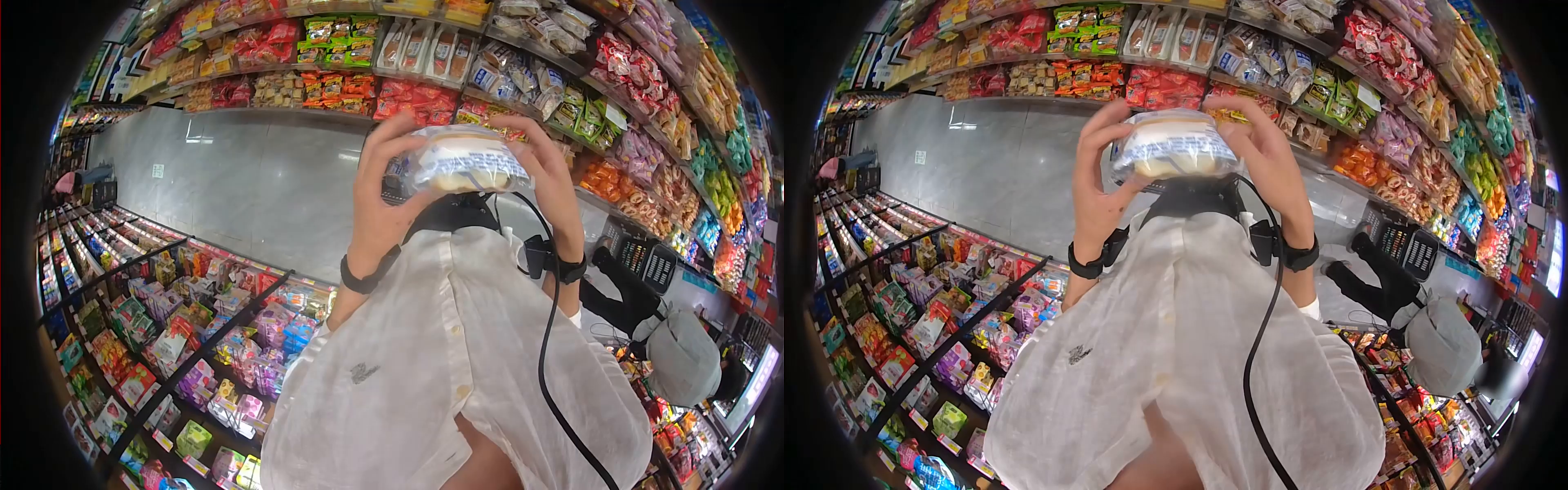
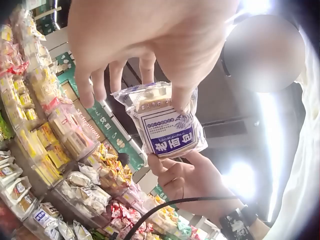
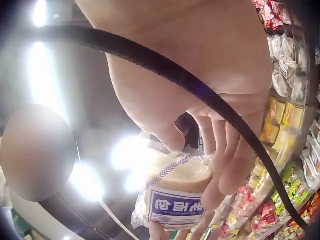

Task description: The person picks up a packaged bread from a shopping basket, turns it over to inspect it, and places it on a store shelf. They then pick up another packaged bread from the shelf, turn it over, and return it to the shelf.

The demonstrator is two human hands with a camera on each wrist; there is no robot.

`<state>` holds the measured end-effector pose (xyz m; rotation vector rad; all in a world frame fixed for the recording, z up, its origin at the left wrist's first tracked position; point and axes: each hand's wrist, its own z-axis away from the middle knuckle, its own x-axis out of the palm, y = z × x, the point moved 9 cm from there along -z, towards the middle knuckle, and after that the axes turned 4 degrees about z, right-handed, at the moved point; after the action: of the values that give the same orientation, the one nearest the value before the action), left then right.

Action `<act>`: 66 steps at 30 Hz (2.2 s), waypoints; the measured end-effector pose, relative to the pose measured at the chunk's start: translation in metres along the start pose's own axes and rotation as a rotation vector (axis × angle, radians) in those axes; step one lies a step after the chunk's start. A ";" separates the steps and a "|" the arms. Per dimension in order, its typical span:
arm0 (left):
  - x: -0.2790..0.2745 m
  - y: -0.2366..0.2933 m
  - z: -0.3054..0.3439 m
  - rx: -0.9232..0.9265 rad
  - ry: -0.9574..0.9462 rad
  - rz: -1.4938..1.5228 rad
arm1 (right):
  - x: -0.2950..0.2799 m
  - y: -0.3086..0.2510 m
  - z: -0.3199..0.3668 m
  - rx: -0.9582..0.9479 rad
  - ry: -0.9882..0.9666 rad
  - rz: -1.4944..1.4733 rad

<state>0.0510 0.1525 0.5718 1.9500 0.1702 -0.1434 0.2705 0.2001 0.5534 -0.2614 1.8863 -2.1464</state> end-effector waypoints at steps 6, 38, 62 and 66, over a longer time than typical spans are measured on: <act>-0.013 -0.035 0.023 -0.307 0.151 0.373 | 0.018 0.014 0.007 0.150 -0.154 0.062; 0.020 -0.064 0.009 -0.527 0.073 0.433 | -0.031 -0.020 -0.030 -0.214 0.033 0.306; 0.167 -0.081 -0.109 -0.567 0.045 0.215 | -0.321 0.082 -0.147 -0.011 0.579 -0.030; 0.182 -0.083 -0.116 -0.612 0.065 0.159 | -0.304 0.140 -0.183 0.141 0.266 -0.018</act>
<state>0.2168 0.2999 0.5068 1.3508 0.0860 0.0733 0.5137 0.4527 0.4028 0.0379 1.8579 -2.4145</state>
